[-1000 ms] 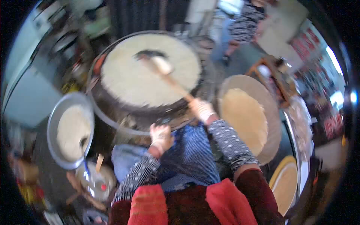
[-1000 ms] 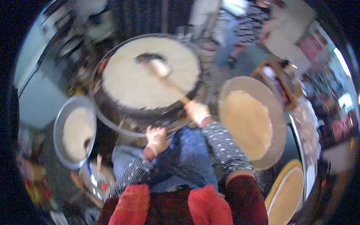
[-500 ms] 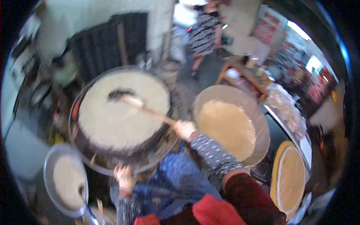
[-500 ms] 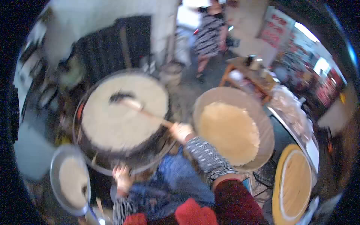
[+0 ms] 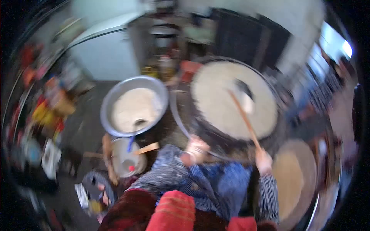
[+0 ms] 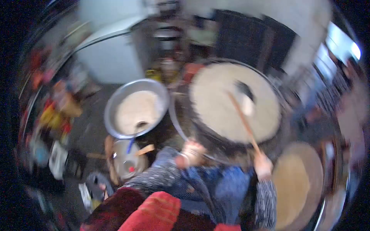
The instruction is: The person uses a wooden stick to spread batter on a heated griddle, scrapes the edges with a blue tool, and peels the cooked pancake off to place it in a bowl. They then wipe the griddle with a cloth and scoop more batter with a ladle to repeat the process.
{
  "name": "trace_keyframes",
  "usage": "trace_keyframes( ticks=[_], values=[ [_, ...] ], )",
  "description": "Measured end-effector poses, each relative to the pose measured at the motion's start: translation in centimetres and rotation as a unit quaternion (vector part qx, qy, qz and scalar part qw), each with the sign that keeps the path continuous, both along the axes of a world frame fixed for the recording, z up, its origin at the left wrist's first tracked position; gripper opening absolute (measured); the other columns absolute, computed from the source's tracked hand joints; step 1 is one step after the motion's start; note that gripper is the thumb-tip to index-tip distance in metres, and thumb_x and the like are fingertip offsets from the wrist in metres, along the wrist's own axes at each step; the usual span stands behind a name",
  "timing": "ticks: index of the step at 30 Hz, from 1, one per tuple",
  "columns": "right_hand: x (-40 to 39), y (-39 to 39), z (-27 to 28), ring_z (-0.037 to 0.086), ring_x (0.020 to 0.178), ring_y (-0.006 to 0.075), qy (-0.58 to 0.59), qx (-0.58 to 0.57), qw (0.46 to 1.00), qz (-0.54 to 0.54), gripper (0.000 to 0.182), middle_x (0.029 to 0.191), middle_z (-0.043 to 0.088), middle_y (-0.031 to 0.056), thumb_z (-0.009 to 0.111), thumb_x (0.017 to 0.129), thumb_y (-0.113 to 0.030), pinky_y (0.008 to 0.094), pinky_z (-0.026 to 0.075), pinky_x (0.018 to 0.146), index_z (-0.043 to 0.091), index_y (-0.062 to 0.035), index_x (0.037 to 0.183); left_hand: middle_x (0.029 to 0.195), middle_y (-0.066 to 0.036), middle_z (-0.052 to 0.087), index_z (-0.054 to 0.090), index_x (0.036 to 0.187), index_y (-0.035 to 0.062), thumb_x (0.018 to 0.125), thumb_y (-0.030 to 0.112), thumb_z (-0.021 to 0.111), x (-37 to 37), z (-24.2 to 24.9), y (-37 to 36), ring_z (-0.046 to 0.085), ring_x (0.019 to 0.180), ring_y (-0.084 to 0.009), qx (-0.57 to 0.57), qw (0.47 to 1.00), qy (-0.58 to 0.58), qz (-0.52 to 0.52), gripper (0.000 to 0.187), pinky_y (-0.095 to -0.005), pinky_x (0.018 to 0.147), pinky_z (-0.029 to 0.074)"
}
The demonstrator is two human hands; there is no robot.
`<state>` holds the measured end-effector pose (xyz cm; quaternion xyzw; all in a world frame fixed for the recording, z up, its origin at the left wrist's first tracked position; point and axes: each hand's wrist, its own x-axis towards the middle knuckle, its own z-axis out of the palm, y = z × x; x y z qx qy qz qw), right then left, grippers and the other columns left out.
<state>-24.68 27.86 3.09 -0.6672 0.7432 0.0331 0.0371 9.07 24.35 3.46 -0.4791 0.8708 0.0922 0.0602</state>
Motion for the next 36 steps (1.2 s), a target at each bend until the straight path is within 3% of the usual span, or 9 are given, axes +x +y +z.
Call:
trace_keyframes(
  ticks=[3,6,9,10,13,19,24,31,36],
  values=[
    [-2.4,-3.9,-2.6,0.064,0.08,0.0434,-0.006,-0.061,0.994,-0.09,0.036,0.084,0.065,0.0254,0.047,0.095,-0.038,0.0563,0.049,0.073,0.057,-0.0037,0.096,0.08,-0.002,0.07,0.071,0.079,0.0207,0.075,0.036,0.067,-4.7,-9.5,-0.5,0.065,0.09,-0.0236,-0.102,0.993,0.054,0.002,0.016,-0.0484,0.103,0.034],
    [-0.8,-2.9,-1.1,0.064,0.08,0.0434,-0.001,-0.083,0.994,-0.065,0.034,0.08,0.065,0.0253,0.047,0.095,-0.038,0.0543,0.049,0.074,0.056,-0.0046,0.097,0.104,-0.007,0.07,0.074,0.097,0.0179,0.079,0.04,0.062,-2.7,-1.0,0.0,0.062,0.106,-0.0256,0.049,0.998,-0.003,0.031,0.031,-0.055,0.109,0.02],
    [-2.6,-2.1,-4.4,0.064,0.06,0.0385,0.061,-0.134,0.989,-0.023,0.031,0.069,0.065,0.0188,0.046,0.096,-0.037,0.051,0.051,0.054,0.052,-0.0081,0.087,0.08,-0.001,0.06,0.062,0.074,0.0268,0.087,0.053,0.05,-2.7,-5.5,-1.4,0.057,0.096,-0.0204,-0.042,0.987,-0.137,0.066,0.032,-0.0462,0.097,0.031],
    [-2.7,-1.7,-3.7,0.066,0.064,0.0358,0.077,-0.139,0.987,-0.038,0.031,0.07,0.066,0.0178,0.046,0.096,-0.037,0.0489,0.052,0.055,0.054,-0.0081,0.089,0.097,-0.007,0.071,0.075,0.097,0.016,0.082,0.031,0.06,-2.1,-12.6,-3.2,0.06,0.108,-0.0286,-0.061,0.993,-0.1,0.014,0.025,-0.0628,0.108,0.015],
    [-2.1,-2.9,-2.0,0.065,0.073,0.0409,0.006,-0.074,0.992,-0.1,0.038,0.077,0.066,0.022,0.042,0.096,-0.041,0.0541,0.05,0.069,0.055,-0.0054,0.094,0.096,-0.005,0.071,0.075,0.096,0.0174,0.085,0.024,0.055,-0.6,-4.6,-2.3,0.059,0.109,-0.028,0.007,0.992,-0.113,0.049,0.024,-0.0643,0.107,0.015],
    [-3.5,-2.3,-2.6,0.066,0.071,0.0388,0.044,-0.061,0.991,-0.115,0.034,0.074,0.066,0.0219,0.046,0.094,-0.038,0.0514,0.05,0.068,0.055,-0.0053,0.095,0.103,-0.006,0.068,0.065,0.119,0.0216,0.074,0.028,0.067,3.1,-10.6,-5.3,0.054,0.114,-0.0273,-0.124,0.986,-0.073,0.086,0.045,-0.0652,0.11,0.006],
    [-0.2,-0.5,-0.3,0.065,0.062,0.0356,-0.043,-0.111,0.992,-0.042,0.032,0.066,0.064,0.0182,0.045,0.095,-0.036,0.0481,0.051,0.056,0.055,-0.0057,0.09,0.11,-0.009,0.063,0.074,0.095,0.0195,0.07,0.026,0.067,6.4,-8.0,-6.2,0.047,0.122,-0.0335,-0.136,0.988,-0.013,0.073,0.026,-0.0618,0.111,0.007],
    [-1.4,-0.2,-2.3,0.067,0.073,0.0341,-0.054,-0.062,0.989,-0.123,0.037,0.077,0.068,0.0196,0.044,0.096,-0.037,0.0461,0.052,0.068,0.058,-0.0022,0.092,0.157,-0.013,0.018,0.041,0.141,0.0175,0.087,0.013,0.049,9.5,-7.7,-8.8,0.012,0.145,-0.0359,-0.201,0.953,-0.063,0.216,0.055,-0.0576,0.115,0.002],
    [-1.2,2.4,-1.3,0.065,0.059,0.031,-0.013,-0.127,0.99,-0.066,0.031,0.068,0.066,0.0158,0.049,0.091,-0.033,0.0464,0.052,0.054,0.06,-0.0063,0.08,0.131,-0.016,0.048,0.055,0.119,0.0075,0.066,0.008,0.064,3.0,-3.1,-2.2,0.04,0.125,-0.0356,-0.284,0.927,0.242,0.049,0.055,-0.0548,0.103,0.028]
  ],
)
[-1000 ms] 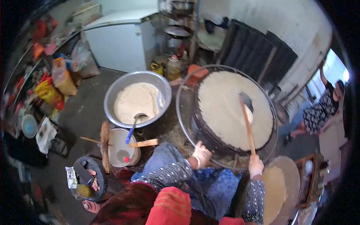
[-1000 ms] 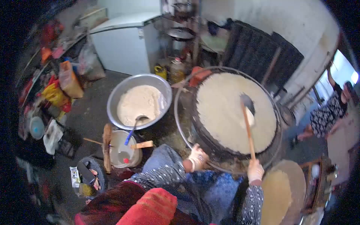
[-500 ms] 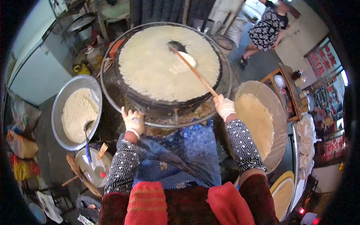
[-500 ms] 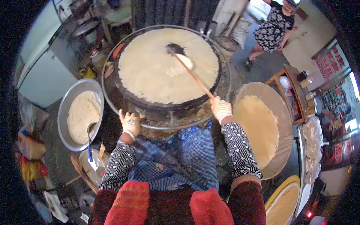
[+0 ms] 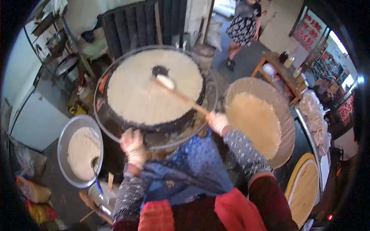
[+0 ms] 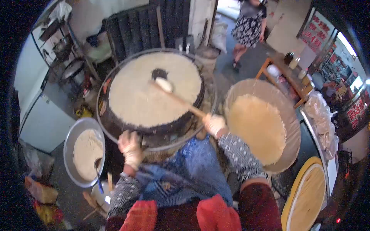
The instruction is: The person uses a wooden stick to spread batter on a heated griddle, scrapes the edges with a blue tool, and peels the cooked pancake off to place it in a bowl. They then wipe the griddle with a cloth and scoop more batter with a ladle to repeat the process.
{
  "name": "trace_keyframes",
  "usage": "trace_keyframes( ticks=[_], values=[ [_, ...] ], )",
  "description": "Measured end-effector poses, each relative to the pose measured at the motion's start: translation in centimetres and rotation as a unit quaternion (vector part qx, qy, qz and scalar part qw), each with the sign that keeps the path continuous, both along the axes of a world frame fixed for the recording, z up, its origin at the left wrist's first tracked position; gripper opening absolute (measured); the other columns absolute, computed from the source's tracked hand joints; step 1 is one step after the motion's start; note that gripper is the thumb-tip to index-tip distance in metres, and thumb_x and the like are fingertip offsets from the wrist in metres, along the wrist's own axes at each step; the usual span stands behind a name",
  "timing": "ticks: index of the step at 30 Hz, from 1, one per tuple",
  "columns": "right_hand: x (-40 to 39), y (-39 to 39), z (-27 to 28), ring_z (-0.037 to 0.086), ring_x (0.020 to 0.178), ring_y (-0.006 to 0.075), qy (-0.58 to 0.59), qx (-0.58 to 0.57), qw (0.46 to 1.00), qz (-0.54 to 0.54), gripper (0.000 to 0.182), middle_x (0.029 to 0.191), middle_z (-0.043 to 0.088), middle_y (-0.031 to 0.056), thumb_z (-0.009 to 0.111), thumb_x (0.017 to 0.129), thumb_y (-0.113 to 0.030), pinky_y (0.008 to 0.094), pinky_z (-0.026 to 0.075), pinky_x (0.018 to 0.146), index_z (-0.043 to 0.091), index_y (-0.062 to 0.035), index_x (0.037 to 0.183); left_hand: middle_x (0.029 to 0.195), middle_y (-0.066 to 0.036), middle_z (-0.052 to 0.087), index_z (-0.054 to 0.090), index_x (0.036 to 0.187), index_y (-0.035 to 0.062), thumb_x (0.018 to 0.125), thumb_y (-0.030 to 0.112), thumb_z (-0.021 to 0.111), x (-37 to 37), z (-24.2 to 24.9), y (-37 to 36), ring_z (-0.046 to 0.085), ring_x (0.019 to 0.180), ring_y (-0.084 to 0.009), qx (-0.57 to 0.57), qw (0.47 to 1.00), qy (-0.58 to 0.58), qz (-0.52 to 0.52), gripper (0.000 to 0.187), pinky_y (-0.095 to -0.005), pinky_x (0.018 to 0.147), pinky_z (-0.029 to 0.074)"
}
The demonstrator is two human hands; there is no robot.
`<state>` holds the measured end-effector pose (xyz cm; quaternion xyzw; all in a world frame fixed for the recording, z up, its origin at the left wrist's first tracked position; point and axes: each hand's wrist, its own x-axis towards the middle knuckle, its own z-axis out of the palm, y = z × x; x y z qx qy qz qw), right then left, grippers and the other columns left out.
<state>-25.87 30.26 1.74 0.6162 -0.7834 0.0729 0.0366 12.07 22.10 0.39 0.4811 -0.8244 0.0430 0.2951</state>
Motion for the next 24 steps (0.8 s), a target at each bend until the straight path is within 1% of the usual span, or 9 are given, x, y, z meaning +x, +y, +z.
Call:
trace_keyframes(
  ticks=[2,3,5,8,10,13,16,18,24],
  values=[
    [-0.7,-1.2,-1.0,0.065,0.062,0.0329,-0.01,-0.006,0.999,-0.039,0.032,0.07,0.066,0.0163,0.049,0.092,-0.034,0.0469,0.052,0.056,0.058,-0.0044,0.084,0.115,-0.016,0.056,0.057,0.112,0.0062,0.065,0.013,0.065,-3.8,-0.7,2.4,0.048,0.117,-0.0339,0.035,0.993,-0.044,-0.105,0.048,-0.0503,0.102,0.032],
    [-0.4,-1.9,-1.0,0.065,0.065,0.0342,0.01,0.003,1.0,-0.028,0.033,0.072,0.066,0.0161,0.049,0.093,-0.036,0.0473,0.052,0.06,0.058,-0.0047,0.089,0.114,-0.017,0.056,0.057,0.111,0.0068,0.071,0.018,0.064,-5.4,-2.2,2.8,0.049,0.116,-0.0342,0.077,0.984,-0.05,-0.152,0.042,-0.0504,0.103,0.032],
    [1.0,-2.3,-1.0,0.065,0.068,0.0357,-0.011,0.015,1.0,-0.015,0.033,0.074,0.067,0.0174,0.049,0.094,-0.036,0.047,0.052,0.064,0.057,-0.0042,0.091,0.111,-0.016,0.062,0.058,0.114,0.0085,0.081,0.032,0.061,-8.8,-3.1,3.5,0.053,0.114,-0.0321,0.301,0.928,-0.168,-0.139,0.04,-0.0504,0.108,0.026],
    [1.0,-2.5,-0.9,0.066,0.078,0.0368,-0.021,0.088,0.995,-0.043,0.031,0.081,0.068,0.0199,0.049,0.094,-0.033,0.0473,0.051,0.072,0.059,-0.0033,0.094,0.106,-0.012,0.064,0.059,0.117,0.0124,0.083,0.042,0.057,-9.4,-2.4,3.9,0.056,0.111,-0.0296,0.273,0.923,-0.249,-0.105,0.045,-0.0522,0.109,0.023],
    [-0.3,-3.0,-0.5,0.066,0.08,0.0371,0.002,0.086,0.993,-0.082,0.033,0.082,0.068,0.0206,0.048,0.094,-0.034,0.0476,0.05,0.074,0.059,-0.003,0.095,0.102,-0.011,0.064,0.061,0.11,0.0136,0.08,0.037,0.061,-7.8,-3.5,3.3,0.058,0.105,-0.0294,0.238,0.937,-0.223,-0.125,0.038,-0.0529,0.108,0.024],
    [0.5,-3.5,0.5,0.066,0.082,0.0366,-0.006,0.064,0.997,-0.043,0.036,0.082,0.068,0.021,0.046,0.095,-0.036,0.0477,0.051,0.074,0.06,-0.0029,0.097,0.093,-0.012,0.064,0.061,0.101,0.0111,0.078,0.037,0.062,-5.5,-3.9,2.7,0.059,0.099,-0.0303,0.2,0.952,-0.184,-0.144,0.034,-0.052,0.102,0.029],
    [0.9,-2.6,0.5,0.067,0.082,0.0352,0.007,0.122,0.992,-0.025,0.038,0.083,0.068,0.0206,0.044,0.095,-0.037,0.0469,0.051,0.073,0.06,-0.0033,0.096,0.09,-0.009,0.065,0.064,0.095,0.0129,0.072,0.033,0.07,-3.7,-4.2,2.0,0.06,0.096,-0.0269,0.157,0.968,-0.145,-0.13,0.031,-0.0498,0.102,0.03],
    [-1.6,-1.7,0.1,0.067,0.081,0.0355,0.005,0.104,0.993,-0.062,0.037,0.082,0.068,0.0205,0.044,0.095,-0.037,0.0471,0.051,0.072,0.06,-0.0033,0.096,0.085,-0.009,0.067,0.067,0.089,0.0153,0.067,0.043,0.074,-2.6,-5.1,0.6,0.061,0.096,-0.0265,0.17,0.963,-0.183,-0.101,0.036,-0.0478,0.106,0.029],
    [-0.2,-2.8,-0.3,0.066,0.079,0.037,-0.003,0.067,0.996,-0.054,0.038,0.08,0.067,0.0205,0.045,0.095,-0.038,0.0481,0.051,0.071,0.06,-0.0029,0.096,0.088,-0.007,0.067,0.069,0.091,0.0184,0.065,0.034,0.074,2.3,-5.5,-3.0,0.059,0.1,-0.0268,0.156,0.943,-0.293,-0.025,0.03,-0.047,0.108,0.027]
  ],
)
